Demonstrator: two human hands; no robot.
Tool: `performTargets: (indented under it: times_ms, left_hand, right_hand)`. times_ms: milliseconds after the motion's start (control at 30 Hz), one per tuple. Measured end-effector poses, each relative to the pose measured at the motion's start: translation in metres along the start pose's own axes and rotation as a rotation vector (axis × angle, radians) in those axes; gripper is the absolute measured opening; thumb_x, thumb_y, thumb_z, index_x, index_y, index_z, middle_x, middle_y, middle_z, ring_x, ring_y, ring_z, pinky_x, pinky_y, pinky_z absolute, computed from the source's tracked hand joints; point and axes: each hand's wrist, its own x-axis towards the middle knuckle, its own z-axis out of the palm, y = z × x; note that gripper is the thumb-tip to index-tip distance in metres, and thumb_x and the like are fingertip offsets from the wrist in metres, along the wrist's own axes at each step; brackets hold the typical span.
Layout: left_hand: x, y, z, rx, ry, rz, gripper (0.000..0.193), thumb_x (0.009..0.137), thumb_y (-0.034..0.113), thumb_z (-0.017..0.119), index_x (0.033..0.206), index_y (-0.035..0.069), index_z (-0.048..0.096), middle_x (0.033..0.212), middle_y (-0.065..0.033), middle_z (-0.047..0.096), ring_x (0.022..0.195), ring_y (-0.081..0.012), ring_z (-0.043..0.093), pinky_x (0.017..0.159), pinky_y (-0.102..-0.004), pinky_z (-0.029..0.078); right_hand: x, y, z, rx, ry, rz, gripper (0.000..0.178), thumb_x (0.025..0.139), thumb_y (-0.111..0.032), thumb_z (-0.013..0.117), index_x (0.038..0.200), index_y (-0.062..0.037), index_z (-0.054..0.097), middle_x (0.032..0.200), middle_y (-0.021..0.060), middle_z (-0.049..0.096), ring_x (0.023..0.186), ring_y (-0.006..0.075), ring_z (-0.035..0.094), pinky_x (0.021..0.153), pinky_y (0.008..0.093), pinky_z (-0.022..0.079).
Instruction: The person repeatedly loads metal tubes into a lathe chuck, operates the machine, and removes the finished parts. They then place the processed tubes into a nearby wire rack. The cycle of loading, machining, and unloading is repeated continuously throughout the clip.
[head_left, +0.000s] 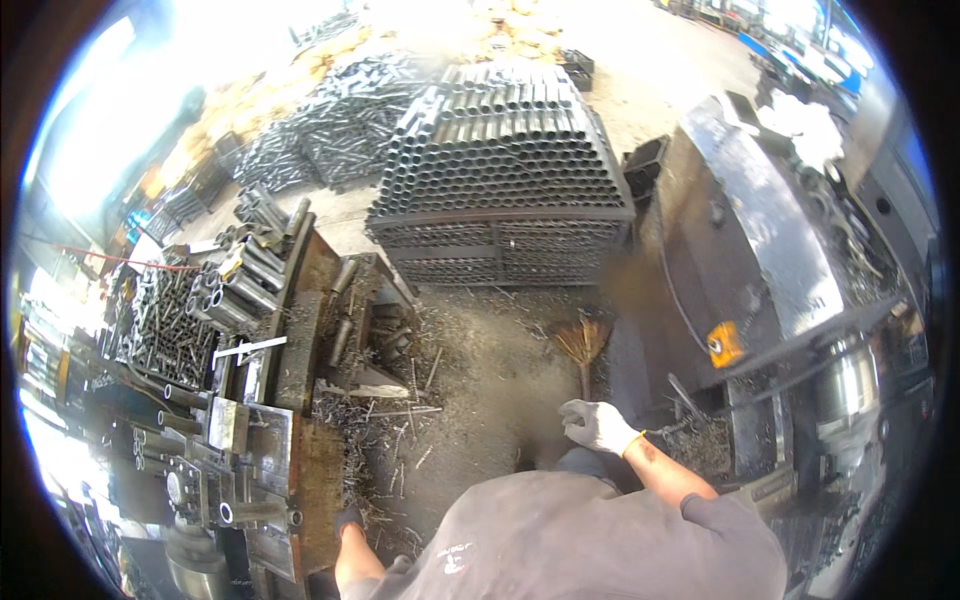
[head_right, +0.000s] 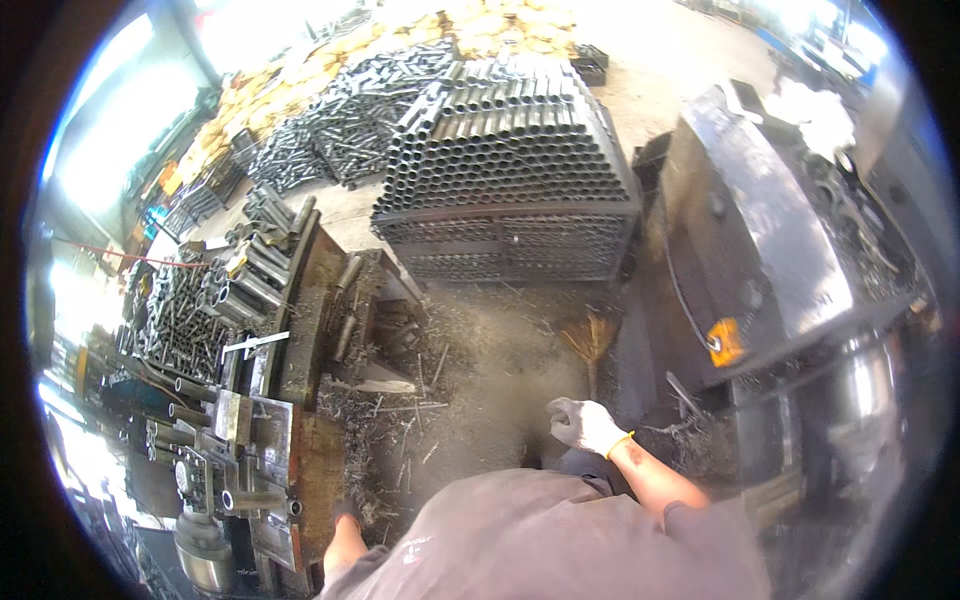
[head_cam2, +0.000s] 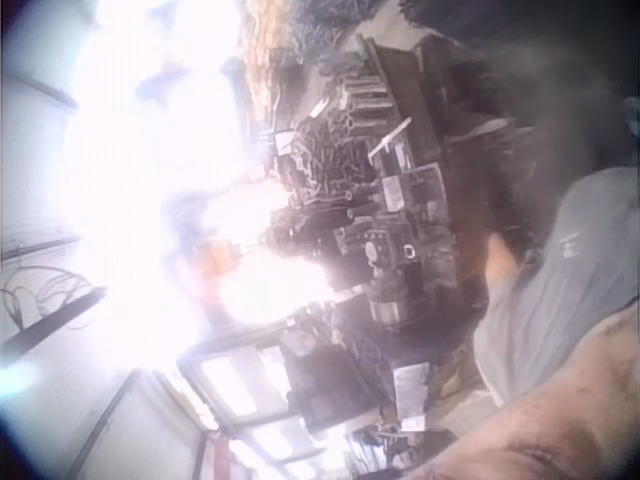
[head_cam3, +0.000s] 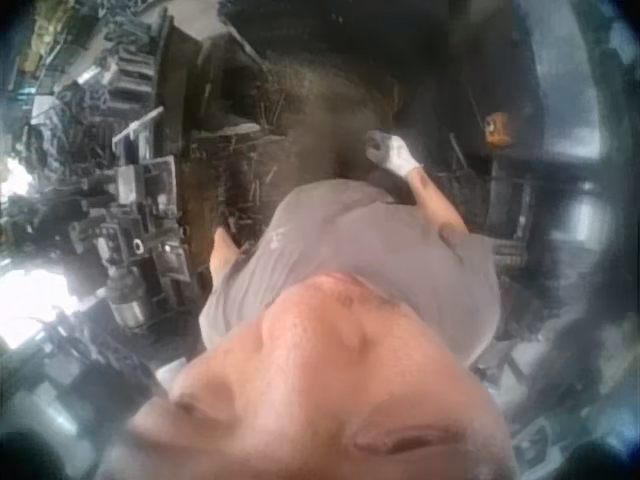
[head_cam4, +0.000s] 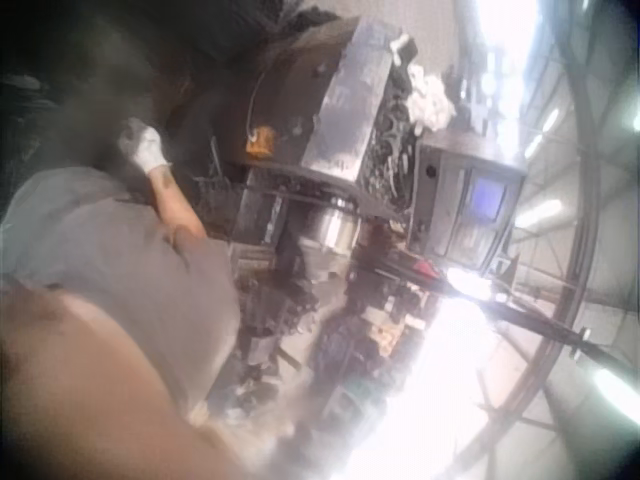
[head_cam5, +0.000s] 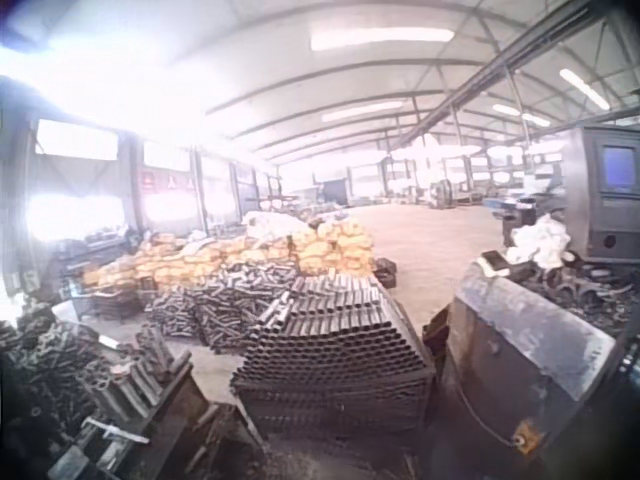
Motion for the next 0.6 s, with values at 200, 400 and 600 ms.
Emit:
performTargets:
  times_ms: [200,400,600]
  left_hand:
    - [-0.053,0.063,0.091,-0.738,-0.221,-0.217,0.049,0.102,0.044,0.057,0.131,0.008,0.075,0.133,-0.0165,0.073,0.117,-0.0295,0.072,0.097,-0.0451,0.058]
    - [-0.082,0.183,0.088,-0.903,-0.393,-0.037,0.050,0.099,0.043,0.062,0.130,0.006,0.074,0.122,-0.0181,0.075,0.106,-0.0286,0.073,0.092,-0.0436,0.057]
    - [-0.052,0.229,0.007,-1.146,-0.369,-0.181,0.052,0.095,0.042,0.066,0.129,0.003,0.072,0.111,-0.0197,0.077,0.095,-0.0277,0.074,0.086,-0.0422,0.057]
  right_hand:
    - [0.170,-0.039,0.006,-0.218,-0.046,-0.168,0.054,0.087,-0.026,0.070,0.136,-0.0032,0.067,0.119,0.0214,0.077,0.105,0.0378,0.077,0.092,0.0440,0.062]
    - [0.418,-0.100,-0.056,-0.453,0.202,-0.227,0.078,0.089,-0.032,0.074,0.155,0.0005,0.049,0.156,0.0298,0.053,0.119,0.0427,0.072,0.103,0.0424,0.061]
    - [0.666,-0.168,-0.134,-0.700,0.294,-0.017,0.097,0.089,-0.048,0.078,0.165,-0.0093,0.033,0.163,0.0323,0.043,0.115,0.0378,0.074,0.091,0.0454,0.064]
